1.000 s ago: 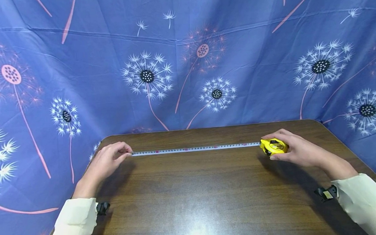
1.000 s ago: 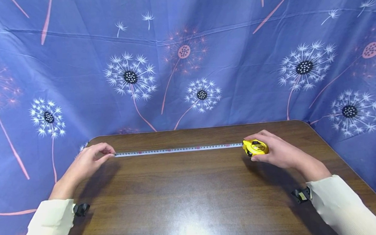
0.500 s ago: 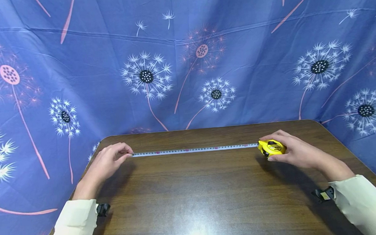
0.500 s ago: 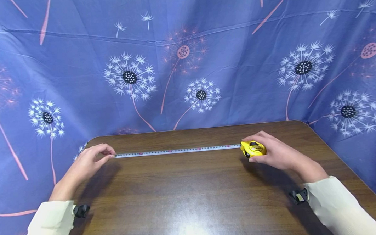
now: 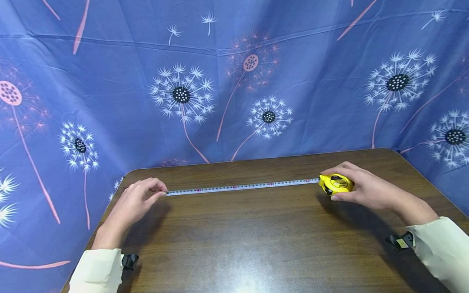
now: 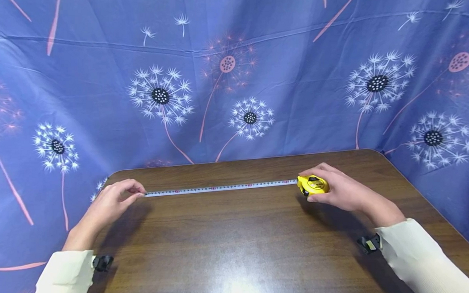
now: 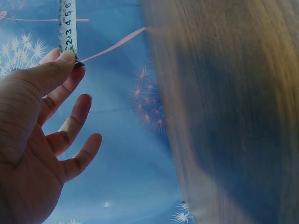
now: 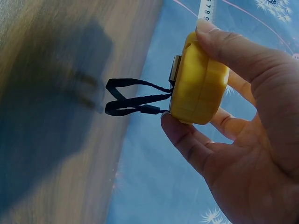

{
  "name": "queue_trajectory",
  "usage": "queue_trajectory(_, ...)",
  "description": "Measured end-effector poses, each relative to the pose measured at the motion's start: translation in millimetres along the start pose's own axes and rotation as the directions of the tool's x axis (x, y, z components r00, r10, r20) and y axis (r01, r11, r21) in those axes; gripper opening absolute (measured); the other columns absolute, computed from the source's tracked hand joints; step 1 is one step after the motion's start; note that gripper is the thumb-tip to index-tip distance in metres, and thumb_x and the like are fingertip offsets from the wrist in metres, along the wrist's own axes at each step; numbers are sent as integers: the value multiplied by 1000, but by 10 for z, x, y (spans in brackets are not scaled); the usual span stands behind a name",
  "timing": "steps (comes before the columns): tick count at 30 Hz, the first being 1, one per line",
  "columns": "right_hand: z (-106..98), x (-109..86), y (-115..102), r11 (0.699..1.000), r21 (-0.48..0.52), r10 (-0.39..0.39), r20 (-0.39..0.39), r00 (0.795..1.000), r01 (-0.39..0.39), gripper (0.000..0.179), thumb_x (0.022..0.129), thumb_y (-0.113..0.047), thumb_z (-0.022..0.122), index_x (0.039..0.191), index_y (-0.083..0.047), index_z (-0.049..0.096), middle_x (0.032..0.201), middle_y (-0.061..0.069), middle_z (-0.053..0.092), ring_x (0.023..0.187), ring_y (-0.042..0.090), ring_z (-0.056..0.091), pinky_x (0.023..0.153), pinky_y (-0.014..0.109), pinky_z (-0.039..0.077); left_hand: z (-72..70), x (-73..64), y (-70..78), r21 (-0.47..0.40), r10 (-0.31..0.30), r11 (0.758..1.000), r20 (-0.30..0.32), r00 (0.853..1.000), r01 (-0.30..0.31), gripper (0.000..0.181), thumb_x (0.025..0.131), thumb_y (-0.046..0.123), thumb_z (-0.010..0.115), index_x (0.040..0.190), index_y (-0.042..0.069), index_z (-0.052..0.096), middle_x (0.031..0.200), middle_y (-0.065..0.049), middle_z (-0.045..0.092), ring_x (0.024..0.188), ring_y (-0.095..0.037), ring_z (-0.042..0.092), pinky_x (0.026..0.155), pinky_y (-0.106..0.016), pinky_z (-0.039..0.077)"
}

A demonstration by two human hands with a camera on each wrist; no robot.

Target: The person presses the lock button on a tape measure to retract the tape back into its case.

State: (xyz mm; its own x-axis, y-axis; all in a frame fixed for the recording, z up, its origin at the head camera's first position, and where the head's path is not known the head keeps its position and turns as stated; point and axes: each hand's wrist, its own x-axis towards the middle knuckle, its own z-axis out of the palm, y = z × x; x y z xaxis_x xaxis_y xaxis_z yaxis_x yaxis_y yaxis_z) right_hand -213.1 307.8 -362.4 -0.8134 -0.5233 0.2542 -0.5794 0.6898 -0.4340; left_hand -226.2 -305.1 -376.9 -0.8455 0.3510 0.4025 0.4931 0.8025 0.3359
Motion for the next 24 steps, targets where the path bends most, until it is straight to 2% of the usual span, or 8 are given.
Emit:
queue_trajectory(7, 19, 17, -9, 999, -17, -47, -17, 999, 47, 61, 83, -17, 89, 138, -14, 62, 120, 6, 57, 91, 13, 56, 71, 27, 53, -4, -2, 22, 9, 5, 1000, 2, 1000, -5, 14, 94, 12, 77, 97, 24, 70, 97, 6, 72, 90, -19, 68, 77, -45, 51)
queue_trajectory(13, 28, 51, -32, 1000, 12, -23, -5, 1000, 23, 62, 83, -17, 89, 139, -14, 61, 121, 5, 56, 92, 15, 58, 71, 27, 54, -7, -2, 37, 5, 4, 1000, 3, 1000, -4, 13, 94, 13, 77, 98, 25, 71, 98, 6, 72, 92, -19, 68, 77, -46, 51)
queue_trajectory(24, 38, 51, -34, 1000, 13, -26, -6, 1000, 26, 62, 83, -15, 89, 139, -14, 61, 120, 7, 57, 93, 16, 57, 72, 27, 54, 9, 14, 32, -3, 14, 1000, -1, 1000, -14, 15, 94, 13, 77, 97, 26, 70, 98, 6, 72, 92, -19, 68, 78, -46, 51)
